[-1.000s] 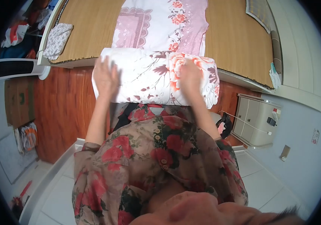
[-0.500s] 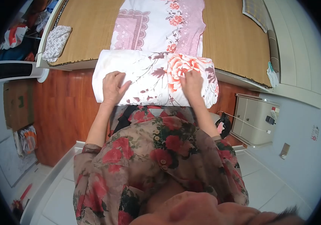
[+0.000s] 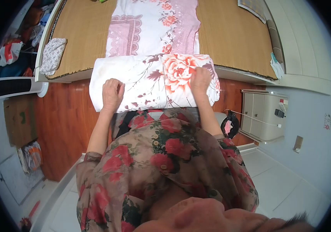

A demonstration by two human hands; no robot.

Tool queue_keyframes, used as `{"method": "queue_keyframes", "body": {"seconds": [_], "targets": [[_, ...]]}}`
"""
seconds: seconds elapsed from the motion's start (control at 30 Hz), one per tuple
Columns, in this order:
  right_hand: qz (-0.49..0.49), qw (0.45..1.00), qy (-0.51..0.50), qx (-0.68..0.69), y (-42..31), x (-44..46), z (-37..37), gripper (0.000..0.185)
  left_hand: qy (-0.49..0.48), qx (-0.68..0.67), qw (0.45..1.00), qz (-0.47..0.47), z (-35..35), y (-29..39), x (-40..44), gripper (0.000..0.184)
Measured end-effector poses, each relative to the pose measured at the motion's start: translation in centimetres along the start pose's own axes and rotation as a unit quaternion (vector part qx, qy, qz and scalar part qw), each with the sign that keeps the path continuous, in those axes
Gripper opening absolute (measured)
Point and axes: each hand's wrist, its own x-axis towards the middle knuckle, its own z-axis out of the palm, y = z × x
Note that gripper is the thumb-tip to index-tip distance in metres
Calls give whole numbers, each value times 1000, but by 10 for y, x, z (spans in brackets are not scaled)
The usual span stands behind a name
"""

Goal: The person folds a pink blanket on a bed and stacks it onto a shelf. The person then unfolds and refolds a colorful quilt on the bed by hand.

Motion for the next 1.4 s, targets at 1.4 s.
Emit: {"method": "queue_keyframes", "body": {"seconds": [1.4], "targets": [[-122,973,-175,85,68,-69,-68,68,-111,152,981,55,-58,-71,-75,55]]}}
